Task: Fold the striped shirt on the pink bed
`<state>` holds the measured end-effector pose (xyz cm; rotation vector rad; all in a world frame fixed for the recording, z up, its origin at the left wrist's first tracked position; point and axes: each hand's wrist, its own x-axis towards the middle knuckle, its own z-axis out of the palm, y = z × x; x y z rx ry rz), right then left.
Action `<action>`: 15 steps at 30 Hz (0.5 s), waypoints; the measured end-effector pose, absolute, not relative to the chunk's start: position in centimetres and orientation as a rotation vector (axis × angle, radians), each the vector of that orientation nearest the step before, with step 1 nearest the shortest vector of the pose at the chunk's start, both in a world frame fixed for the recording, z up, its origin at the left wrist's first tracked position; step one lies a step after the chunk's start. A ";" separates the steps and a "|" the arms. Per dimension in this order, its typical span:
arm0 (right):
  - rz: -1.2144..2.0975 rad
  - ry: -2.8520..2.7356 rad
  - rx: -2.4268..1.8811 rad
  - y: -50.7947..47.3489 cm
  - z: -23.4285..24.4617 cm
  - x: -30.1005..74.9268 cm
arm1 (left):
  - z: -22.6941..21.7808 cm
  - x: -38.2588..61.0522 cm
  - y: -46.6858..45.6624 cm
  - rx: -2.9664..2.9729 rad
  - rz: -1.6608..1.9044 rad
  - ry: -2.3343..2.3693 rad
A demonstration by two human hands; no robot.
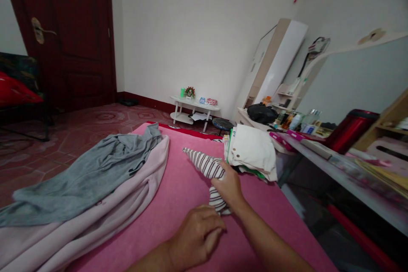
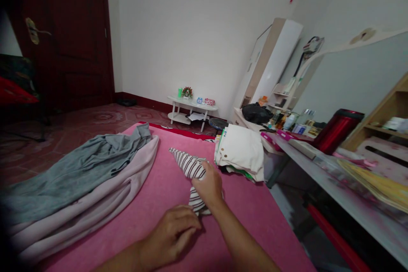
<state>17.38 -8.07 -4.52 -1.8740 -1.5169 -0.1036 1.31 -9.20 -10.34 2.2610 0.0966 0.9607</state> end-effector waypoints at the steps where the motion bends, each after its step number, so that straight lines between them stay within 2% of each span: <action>1: -0.154 -1.455 -1.807 -8.2 -3.0 18.4 | -10.3 1.3 -8.9 2.211 0.973 0.137; 7: -0.687 -1.010 -1.853 -6.4 7.2 26.8 | -11.1 1.8 -7.7 2.050 0.949 0.264; 10: -0.867 -0.900 -1.993 -4.3 9.5 31.7 | -11.7 2.5 -7.7 2.081 0.905 0.256; 12: -0.819 -0.975 -2.100 -3.1 9.2 34.5 | -12.1 2.9 -7.7 2.110 0.873 0.277; 15: -0.476 -1.129 -2.203 -1.9 6.7 37.7 | -12.7 3.4 -7.3 2.167 0.806 0.324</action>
